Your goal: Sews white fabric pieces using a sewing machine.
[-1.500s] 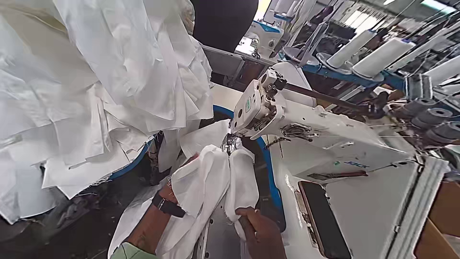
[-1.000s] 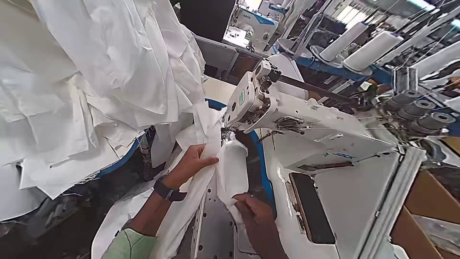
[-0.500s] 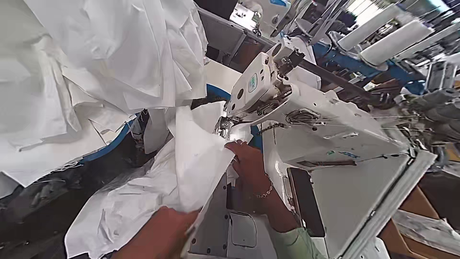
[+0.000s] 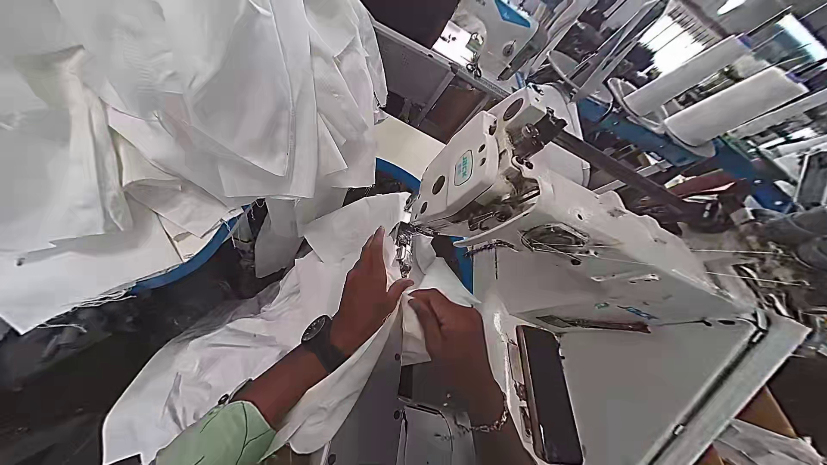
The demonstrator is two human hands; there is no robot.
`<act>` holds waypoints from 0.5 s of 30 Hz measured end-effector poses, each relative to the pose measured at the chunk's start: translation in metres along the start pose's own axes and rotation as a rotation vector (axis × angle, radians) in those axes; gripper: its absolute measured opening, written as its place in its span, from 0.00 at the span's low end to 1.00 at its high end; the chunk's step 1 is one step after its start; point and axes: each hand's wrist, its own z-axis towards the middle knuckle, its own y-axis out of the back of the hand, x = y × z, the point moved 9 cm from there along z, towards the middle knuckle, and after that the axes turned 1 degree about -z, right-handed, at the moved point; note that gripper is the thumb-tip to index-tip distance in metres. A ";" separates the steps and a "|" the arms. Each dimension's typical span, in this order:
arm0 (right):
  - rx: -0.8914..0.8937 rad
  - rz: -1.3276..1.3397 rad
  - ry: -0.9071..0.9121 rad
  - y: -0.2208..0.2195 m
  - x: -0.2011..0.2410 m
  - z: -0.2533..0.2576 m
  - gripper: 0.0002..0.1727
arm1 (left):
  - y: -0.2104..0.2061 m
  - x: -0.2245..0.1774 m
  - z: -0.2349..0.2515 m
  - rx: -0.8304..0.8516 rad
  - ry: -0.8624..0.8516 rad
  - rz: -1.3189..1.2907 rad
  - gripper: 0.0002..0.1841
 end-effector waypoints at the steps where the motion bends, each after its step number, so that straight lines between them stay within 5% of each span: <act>1: -0.040 -0.068 -0.103 0.010 -0.019 0.005 0.16 | 0.003 -0.001 0.001 -0.028 -0.026 -0.026 0.41; 4: -0.143 -0.186 -0.488 0.049 -0.089 -0.001 0.17 | 0.002 -0.011 -0.016 -0.036 -0.189 0.036 0.22; 8: -0.109 0.108 -0.054 0.006 -0.007 -0.007 0.15 | 0.001 -0.013 -0.027 0.026 -0.312 0.114 0.17; 10: -0.068 0.121 0.005 -0.005 -0.006 -0.001 0.15 | -0.001 -0.010 -0.022 0.035 -0.306 0.161 0.20; 13: -0.094 -0.044 -0.430 0.034 -0.091 0.001 0.16 | -0.003 -0.013 -0.025 0.001 -0.340 0.235 0.23; 15: -0.040 -0.017 -0.453 0.049 -0.084 -0.004 0.15 | -0.002 -0.017 -0.026 -0.047 -0.354 0.228 0.20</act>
